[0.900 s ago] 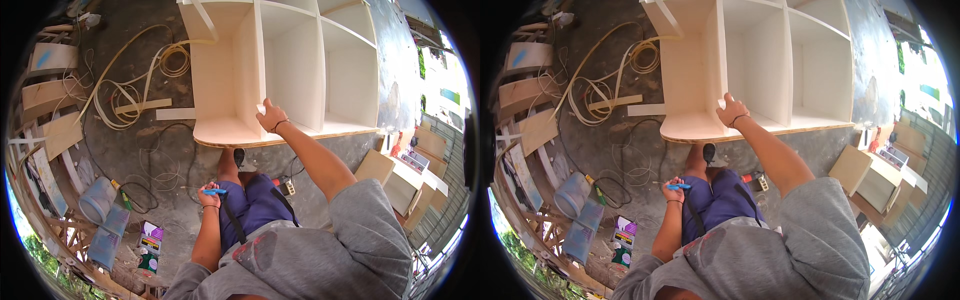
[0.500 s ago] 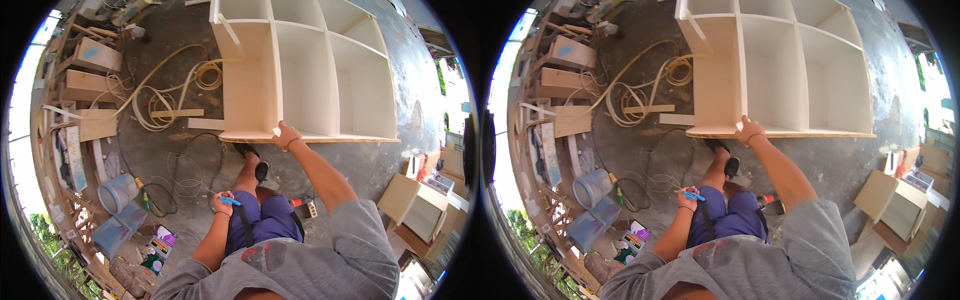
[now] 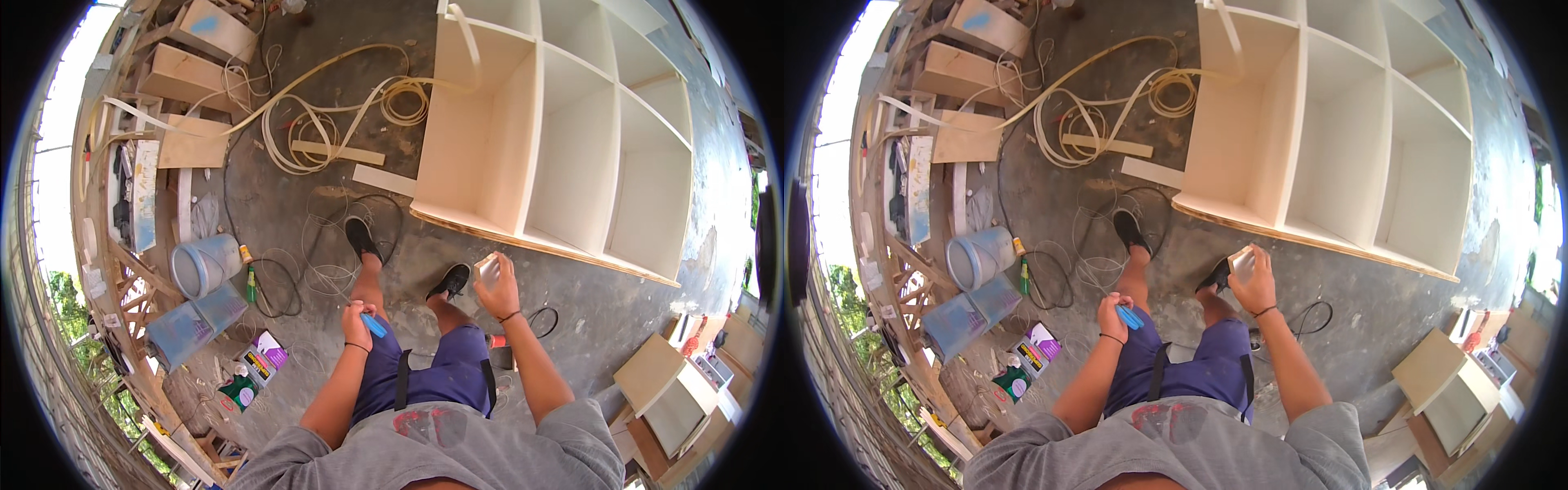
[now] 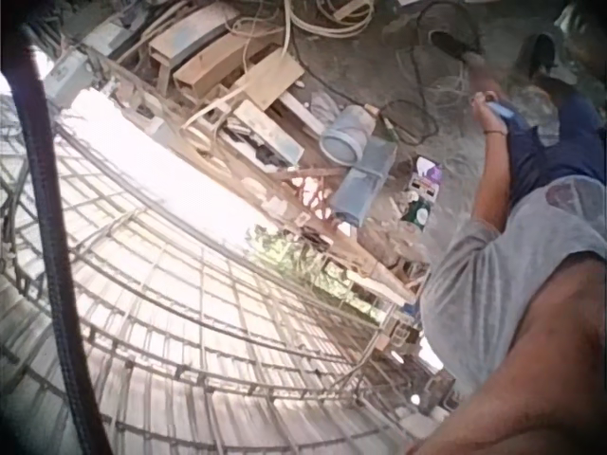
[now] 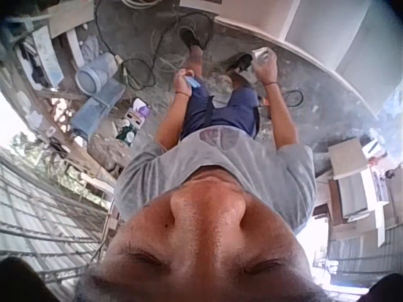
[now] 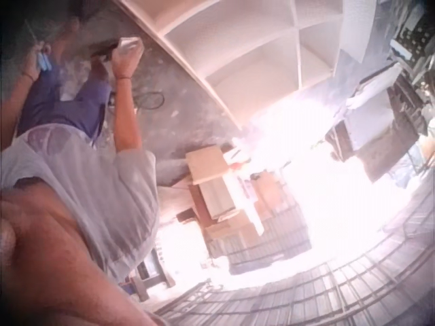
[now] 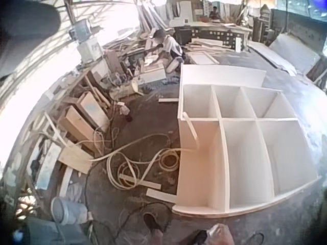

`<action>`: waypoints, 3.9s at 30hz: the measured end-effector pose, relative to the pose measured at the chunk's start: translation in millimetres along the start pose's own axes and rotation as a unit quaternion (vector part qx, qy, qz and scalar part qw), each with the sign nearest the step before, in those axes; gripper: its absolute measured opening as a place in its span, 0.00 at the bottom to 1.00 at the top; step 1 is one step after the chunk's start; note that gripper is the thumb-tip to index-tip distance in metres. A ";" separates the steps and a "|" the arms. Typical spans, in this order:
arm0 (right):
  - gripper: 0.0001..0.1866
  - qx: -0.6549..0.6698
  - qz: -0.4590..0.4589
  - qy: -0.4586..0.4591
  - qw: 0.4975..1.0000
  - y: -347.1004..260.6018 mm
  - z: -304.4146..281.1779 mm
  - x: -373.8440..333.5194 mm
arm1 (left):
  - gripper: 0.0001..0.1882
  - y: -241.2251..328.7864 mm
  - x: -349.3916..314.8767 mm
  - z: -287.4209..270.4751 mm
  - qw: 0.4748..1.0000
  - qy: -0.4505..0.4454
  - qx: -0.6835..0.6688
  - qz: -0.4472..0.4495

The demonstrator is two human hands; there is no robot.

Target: The person applies a strip of edge banding to the curved edge of a wooden cabinet. They use scissors to cut the banding and a heat gun to soften it for better adhesion along the curve.

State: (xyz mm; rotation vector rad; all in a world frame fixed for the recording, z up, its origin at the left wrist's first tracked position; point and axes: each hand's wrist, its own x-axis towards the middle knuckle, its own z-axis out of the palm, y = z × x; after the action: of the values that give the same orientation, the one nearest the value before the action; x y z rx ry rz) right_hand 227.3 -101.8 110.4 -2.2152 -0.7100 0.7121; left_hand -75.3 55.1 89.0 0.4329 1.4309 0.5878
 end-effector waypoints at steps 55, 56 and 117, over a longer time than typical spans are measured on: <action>0.39 0.300 0.038 -0.202 0.932 -253.3 273.0 118.3 | 0.08 349.2 255.5 83.4 0.929 -0.339 -0.131 -0.069; 0.38 0.297 0.040 -0.195 0.934 -244.7 292.6 100.5 | 0.08 352.2 266.0 76.9 0.936 -0.326 -0.103 -0.081; 0.25 0.209 0.026 0.055 0.976 109.1 496.3 63.4 | 0.23 408.5 287.7 -155.2 0.489 0.125 0.545 0.669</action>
State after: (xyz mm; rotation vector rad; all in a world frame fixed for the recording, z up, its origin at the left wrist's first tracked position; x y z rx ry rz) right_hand -25.1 93.0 -290.3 -1.8733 -0.4035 0.6861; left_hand -265.7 542.3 94.2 2.7728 1.3183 0.8545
